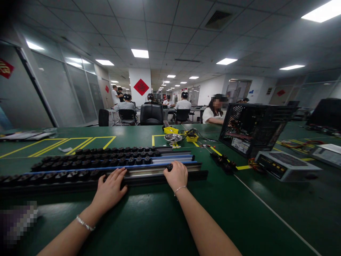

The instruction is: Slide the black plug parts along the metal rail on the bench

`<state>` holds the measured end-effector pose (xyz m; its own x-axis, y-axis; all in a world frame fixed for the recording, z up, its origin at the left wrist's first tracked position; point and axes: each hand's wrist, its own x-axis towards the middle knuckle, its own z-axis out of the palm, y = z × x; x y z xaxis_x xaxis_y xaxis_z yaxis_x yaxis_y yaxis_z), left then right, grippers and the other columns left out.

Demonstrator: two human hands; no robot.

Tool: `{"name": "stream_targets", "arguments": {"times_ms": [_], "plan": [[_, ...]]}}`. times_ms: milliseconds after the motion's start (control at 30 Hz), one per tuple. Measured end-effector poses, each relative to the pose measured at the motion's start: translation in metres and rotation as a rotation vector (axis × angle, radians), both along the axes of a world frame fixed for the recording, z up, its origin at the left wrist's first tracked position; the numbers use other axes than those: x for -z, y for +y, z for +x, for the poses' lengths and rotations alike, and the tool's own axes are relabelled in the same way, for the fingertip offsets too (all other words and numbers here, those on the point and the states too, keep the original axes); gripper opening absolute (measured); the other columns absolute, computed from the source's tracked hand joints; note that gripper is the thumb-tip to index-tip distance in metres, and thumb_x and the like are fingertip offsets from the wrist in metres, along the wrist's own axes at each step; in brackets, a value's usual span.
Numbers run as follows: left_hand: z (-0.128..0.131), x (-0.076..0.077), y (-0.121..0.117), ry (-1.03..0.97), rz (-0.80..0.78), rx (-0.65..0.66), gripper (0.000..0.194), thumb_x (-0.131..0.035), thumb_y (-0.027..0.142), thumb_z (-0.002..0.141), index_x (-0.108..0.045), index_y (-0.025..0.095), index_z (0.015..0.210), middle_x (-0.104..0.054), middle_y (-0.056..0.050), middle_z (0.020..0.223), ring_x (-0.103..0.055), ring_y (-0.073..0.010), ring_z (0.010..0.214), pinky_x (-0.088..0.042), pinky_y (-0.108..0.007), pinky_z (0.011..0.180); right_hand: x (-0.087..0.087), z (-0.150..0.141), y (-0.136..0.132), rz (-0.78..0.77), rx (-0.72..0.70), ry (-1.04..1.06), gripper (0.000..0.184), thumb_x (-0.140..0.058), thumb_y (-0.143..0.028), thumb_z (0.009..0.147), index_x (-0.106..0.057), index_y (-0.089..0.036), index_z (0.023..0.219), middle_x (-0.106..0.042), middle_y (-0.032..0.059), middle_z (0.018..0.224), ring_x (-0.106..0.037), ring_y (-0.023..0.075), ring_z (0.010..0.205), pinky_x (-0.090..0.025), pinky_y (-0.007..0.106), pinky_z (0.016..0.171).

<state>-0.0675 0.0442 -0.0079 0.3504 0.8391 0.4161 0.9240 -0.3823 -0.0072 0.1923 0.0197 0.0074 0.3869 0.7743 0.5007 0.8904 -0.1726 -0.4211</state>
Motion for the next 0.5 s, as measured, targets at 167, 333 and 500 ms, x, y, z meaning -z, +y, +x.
{"name": "stream_targets", "arguments": {"times_ms": [167, 333, 500], "plan": [[-0.0003, 0.0001, -0.0003, -0.008, -0.003, 0.002, 0.054, -0.039, 0.029, 0.079, -0.044, 0.021, 0.132, -0.042, -0.007, 0.142, -0.035, -0.0265, 0.131, -0.020, -0.055, 0.104, -0.0008, 0.0013, 0.0001, -0.016, -0.012, 0.009, 0.021, -0.053, -0.028, 0.072, -0.064, -0.019, 0.086, -0.066, 0.0074, 0.102, -0.055, 0.0210, 0.097, -0.036, 0.032, 0.087], [0.0004, -0.0012, -0.0017, -0.009, -0.004, 0.001, 0.054, -0.039, 0.028, 0.079, -0.044, 0.020, 0.132, -0.043, -0.007, 0.142, -0.036, -0.0267, 0.131, -0.020, -0.055, 0.104, -0.0014, 0.0025, 0.0001, -0.010, -0.016, 0.020, 0.022, -0.052, -0.027, 0.071, -0.064, -0.019, 0.089, -0.066, 0.0064, 0.099, -0.055, 0.0216, 0.096, -0.035, 0.032, 0.088], [0.0004, -0.0026, -0.0021, -0.010, -0.014, 0.004, 0.053, -0.039, 0.029, 0.079, -0.045, 0.019, 0.131, -0.043, -0.008, 0.142, -0.036, -0.0264, 0.130, -0.019, -0.055, 0.104, -0.0019, 0.0026, -0.0001, -0.015, -0.011, 0.031, 0.026, -0.052, -0.026, 0.072, -0.063, -0.019, 0.094, -0.067, 0.0068, 0.099, -0.056, 0.0214, 0.097, -0.035, 0.032, 0.088]]}}
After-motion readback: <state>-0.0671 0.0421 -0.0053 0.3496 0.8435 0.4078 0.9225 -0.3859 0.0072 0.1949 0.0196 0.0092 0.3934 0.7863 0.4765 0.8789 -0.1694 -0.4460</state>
